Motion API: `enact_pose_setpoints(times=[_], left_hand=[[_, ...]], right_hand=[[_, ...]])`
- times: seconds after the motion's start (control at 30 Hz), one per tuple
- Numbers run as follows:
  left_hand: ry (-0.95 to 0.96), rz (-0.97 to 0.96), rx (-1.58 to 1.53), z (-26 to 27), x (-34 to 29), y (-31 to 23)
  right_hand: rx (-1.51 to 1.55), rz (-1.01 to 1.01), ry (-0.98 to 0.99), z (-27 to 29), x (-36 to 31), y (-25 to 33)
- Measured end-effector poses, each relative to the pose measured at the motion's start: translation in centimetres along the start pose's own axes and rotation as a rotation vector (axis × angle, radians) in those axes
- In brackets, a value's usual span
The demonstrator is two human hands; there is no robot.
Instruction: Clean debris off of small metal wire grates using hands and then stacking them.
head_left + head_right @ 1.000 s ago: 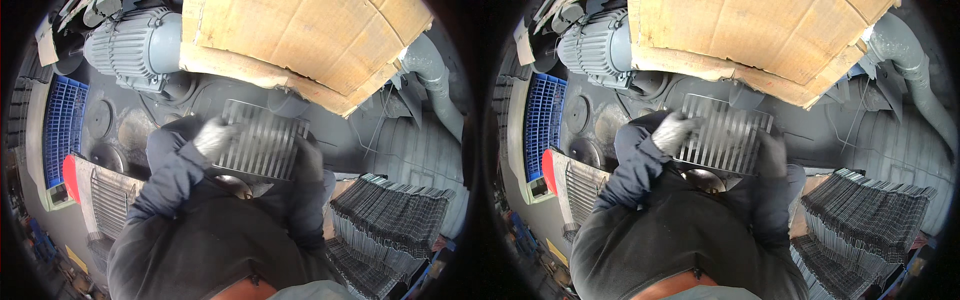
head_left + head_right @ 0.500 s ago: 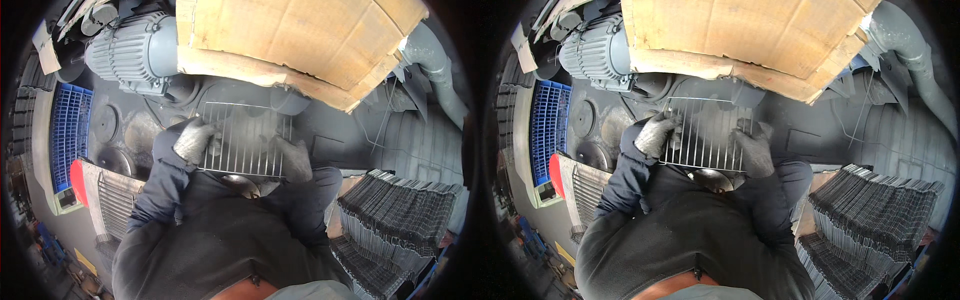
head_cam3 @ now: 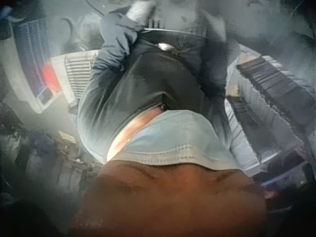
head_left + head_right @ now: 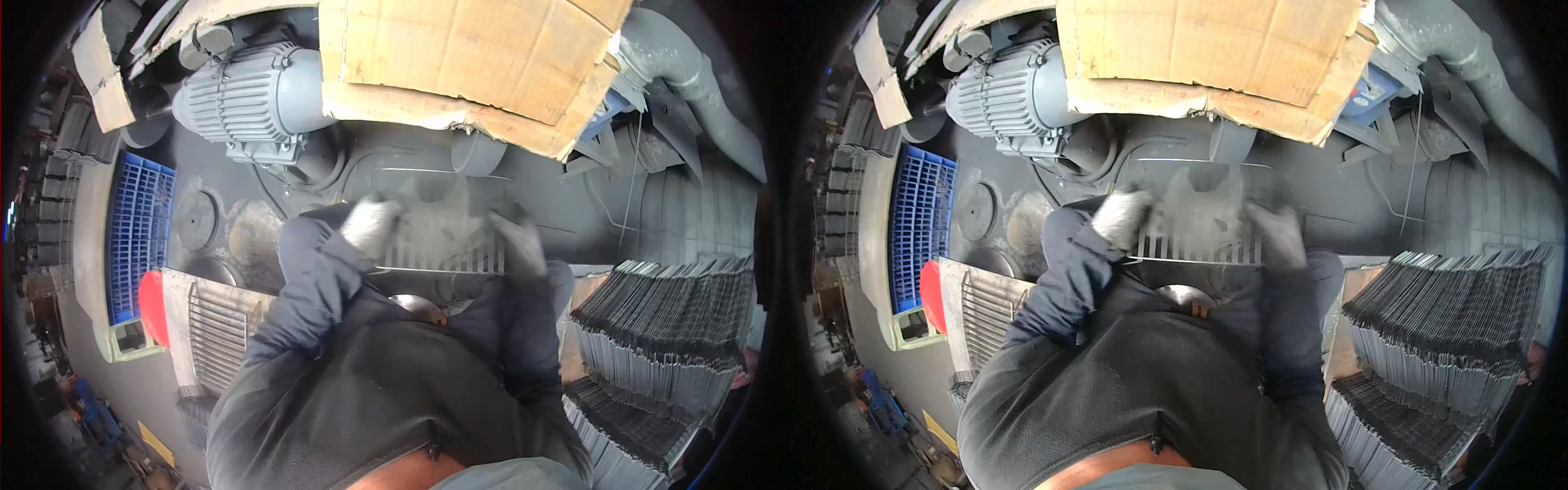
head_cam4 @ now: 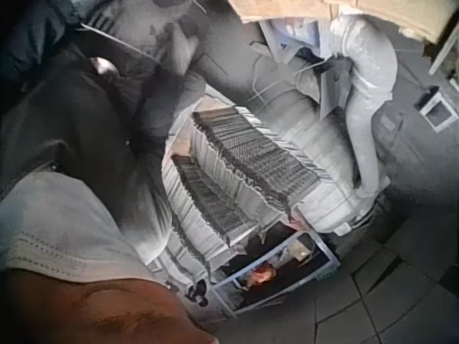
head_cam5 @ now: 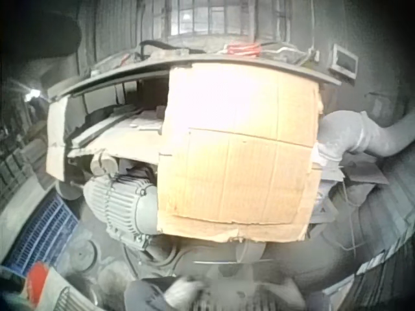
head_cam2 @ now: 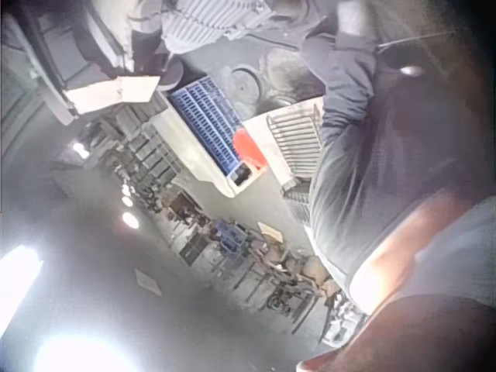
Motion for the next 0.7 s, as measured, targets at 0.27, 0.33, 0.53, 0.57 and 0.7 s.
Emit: enact_pose_setpoints(times=[0.27, 0.33, 0.53, 0.57, 0.7], left_hand=[[-0.17, -0.224, 0.354, 1.3, -12.8, -6.7], [-0.192, -0.342, 0.437, -0.9, -13.8, -6.2], [0.038, -0.634, 1.434, -9.3, -15.7, -4.2], [0.007, -0.735, 1.599, -10.0, -15.8, -3.9], [-0.633, -1.107, 1.384, -13.2, -16.3, -4.3]], right_hand=[[-0.463, 0.103, 0.165, -8.4, -1.4, -1.5], [-0.701, 0.441, -0.157, -8.5, -4.6, 1.1], [-1.279, 0.821, 0.126, -10.8, -11.5, 5.2], [-1.266, 0.82, 0.096, -10.3, -12.0, 4.7], [-0.191, 0.613, 0.062, -6.7, -10.7, 1.8]])
Point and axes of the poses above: each hand's wrist, its own x-axis towards the middle knuckle, its own z-axis out of the back of the hand, y = z × x, the point moved 4 cm from there along x, towards the middle knuckle, and after that the axes turned 11 degrees about y, right-handed, at the moved point
